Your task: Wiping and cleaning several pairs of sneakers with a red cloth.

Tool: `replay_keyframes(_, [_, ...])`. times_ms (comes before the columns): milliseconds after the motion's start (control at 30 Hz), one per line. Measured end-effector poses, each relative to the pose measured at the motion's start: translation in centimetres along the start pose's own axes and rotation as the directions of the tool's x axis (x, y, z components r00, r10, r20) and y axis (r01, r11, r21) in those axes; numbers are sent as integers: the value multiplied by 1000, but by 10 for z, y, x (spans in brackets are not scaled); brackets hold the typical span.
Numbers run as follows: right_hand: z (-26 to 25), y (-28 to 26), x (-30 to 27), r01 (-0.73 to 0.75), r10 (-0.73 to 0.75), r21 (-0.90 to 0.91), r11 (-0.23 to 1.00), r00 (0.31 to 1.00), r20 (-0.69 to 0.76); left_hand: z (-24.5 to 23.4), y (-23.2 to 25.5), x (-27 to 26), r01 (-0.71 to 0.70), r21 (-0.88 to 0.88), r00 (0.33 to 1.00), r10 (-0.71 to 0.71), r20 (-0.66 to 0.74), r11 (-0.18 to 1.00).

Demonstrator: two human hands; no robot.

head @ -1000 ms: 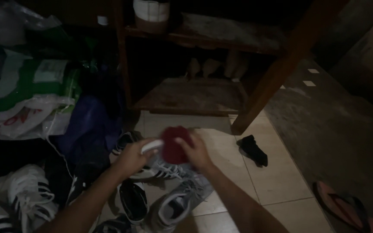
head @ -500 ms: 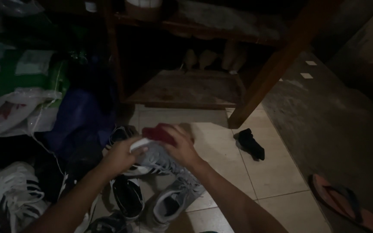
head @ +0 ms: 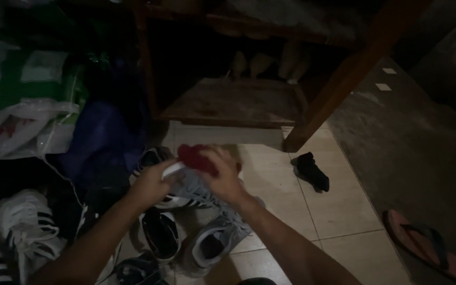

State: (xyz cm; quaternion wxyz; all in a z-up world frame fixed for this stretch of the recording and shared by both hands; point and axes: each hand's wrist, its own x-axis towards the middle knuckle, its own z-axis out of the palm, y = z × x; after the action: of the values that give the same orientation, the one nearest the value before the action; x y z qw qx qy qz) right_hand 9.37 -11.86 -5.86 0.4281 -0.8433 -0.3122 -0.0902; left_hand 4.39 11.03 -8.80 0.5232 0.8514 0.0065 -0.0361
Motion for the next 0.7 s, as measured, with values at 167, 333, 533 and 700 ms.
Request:
replay_keyframes(167, [-7, 71, -27, 194, -205, -197, 961, 978, -35, -4, 30, -13, 130, 35, 991, -130, 12, 991])
replay_keyframes(333, [-39, 126, -57, -100, 114, -229, 968, 992, 49, -2, 31, -14, 57, 37, 998, -57, 3, 998])
replay_keyframes(533, [-18, 40, -16, -216, 219, -139, 966, 976, 8, -3, 42, -18, 114, 154, 993, -114, -13, 981])
replay_keyframes(700, [-9, 15, -3, 121, -125, -127, 985, 992, -27, -2, 30, -16, 78, 29, 997, -78, 5, 997])
